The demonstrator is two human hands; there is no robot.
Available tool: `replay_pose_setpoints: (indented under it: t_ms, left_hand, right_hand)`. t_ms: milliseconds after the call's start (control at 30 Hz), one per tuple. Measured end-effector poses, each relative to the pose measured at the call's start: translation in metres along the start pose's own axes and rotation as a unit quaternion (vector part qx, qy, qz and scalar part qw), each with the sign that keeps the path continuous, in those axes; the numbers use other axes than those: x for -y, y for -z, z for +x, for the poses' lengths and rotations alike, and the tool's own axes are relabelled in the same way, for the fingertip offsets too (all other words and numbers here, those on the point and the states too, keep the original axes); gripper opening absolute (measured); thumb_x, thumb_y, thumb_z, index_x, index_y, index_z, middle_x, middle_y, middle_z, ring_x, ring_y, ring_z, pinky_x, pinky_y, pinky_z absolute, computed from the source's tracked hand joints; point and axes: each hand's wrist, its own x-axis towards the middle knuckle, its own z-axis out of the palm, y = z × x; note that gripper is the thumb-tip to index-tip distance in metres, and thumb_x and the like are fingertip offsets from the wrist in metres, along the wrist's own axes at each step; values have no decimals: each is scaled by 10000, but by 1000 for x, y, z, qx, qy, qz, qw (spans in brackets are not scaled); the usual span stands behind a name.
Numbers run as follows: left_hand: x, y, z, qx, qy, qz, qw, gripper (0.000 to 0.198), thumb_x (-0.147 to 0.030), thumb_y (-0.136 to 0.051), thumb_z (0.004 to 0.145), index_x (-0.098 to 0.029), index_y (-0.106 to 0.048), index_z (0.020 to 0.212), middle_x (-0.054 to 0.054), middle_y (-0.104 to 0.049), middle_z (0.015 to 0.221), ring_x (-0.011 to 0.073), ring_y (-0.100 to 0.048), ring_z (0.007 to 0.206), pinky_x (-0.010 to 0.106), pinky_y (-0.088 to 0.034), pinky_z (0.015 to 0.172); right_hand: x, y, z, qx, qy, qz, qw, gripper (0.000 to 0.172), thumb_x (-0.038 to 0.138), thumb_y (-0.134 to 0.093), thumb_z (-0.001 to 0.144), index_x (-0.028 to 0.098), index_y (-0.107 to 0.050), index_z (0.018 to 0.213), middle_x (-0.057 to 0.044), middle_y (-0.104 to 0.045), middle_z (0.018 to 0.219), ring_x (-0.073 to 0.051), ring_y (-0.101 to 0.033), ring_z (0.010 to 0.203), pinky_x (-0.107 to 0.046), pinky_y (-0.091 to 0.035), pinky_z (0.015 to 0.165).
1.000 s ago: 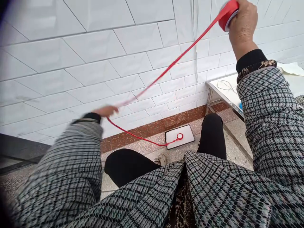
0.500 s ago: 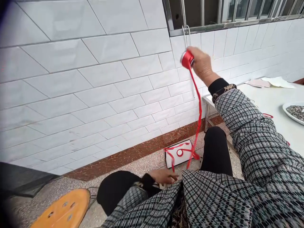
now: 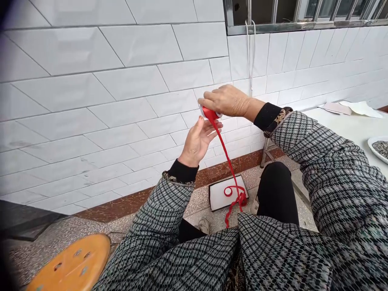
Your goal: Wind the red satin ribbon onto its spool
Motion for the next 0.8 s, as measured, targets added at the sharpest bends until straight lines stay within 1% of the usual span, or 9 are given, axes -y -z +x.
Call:
replay_pose_setpoints:
  t_ms: [133,200,267,367,500,567,667,733,800]
  left_hand:
    - [8,2,4,-11,80,-81,993,435,-590,-740,925,-156,-768,952,103,-791,951,229,-766,969,479,-591,1039]
    - [12,3,3,-15,99,-94,991,415,-566,-752,926,-152,-759,956,85,-765,883,203,-752,887,453,-616,985]
    - [15,3,1,-22,91,-100,991,373,-526,-786,913,-157,-744,942,62,-739,850,175,-730,813,427,-634,922]
    - [21,4,-2,-41,60,-106,992,321,-462,-834,884,-169,-704,893,38,-718,851,149,-708,770,389,-637,846]
    - [27,13,-6,-80,45,-102,991,313,-413,-868,844,-182,-658,872,4,-682,804,119,-663,720,323,-611,761]
    - [29,19,-7,-104,47,-105,988,310,-380,-877,827,-191,-635,873,-4,-684,817,110,-648,708,303,-595,738]
    - [33,27,-9,-130,47,-116,984,313,-312,-872,817,-195,-581,818,-12,-671,828,106,-648,733,293,-585,746]
    - [37,32,-10,-138,48,-122,982,319,-272,-870,801,-190,-562,775,-20,-640,802,96,-625,724,271,-565,721]
    - [43,38,-12,-145,54,-127,980,290,-254,-884,767,-181,-604,787,-24,-627,792,81,-583,688,244,-527,663]
  right_hand:
    - [0,-17,-3,6,20,-3,1000,338,159,-360,1093,244,-594,1321,-47,-679,967,-183,-565,809,-331,-348,734]
    - [2,-22,-4,20,17,3,1000,323,164,-381,1086,256,-597,1307,-43,-667,939,-184,-558,797,-334,-351,722]
    - [5,-25,-4,42,8,9,999,312,173,-406,1080,272,-602,1303,-44,-664,925,-188,-560,796,-338,-357,715]
    - [11,-29,-2,66,3,14,998,313,168,-430,1073,280,-604,1308,-47,-678,945,-191,-569,806,-340,-358,704]
    - [22,-39,1,92,35,-1,995,349,128,-372,1080,222,-611,1317,-70,-710,1024,-195,-581,812,-346,-343,681]
    - [28,-47,4,106,44,-1,993,360,121,-356,1083,196,-614,1323,-80,-715,1030,-200,-581,807,-353,-333,672]
    - [36,-59,8,99,34,36,994,335,121,-395,1071,202,-628,1298,-77,-713,1013,-197,-567,786,-352,-321,666]
    - [41,-69,10,88,22,73,993,328,117,-425,1057,209,-640,1287,-75,-716,1020,-190,-561,777,-346,-321,670]
    - [46,-80,9,86,9,102,991,344,120,-443,1051,203,-649,1313,-80,-726,1046,-185,-565,775,-339,-322,669]
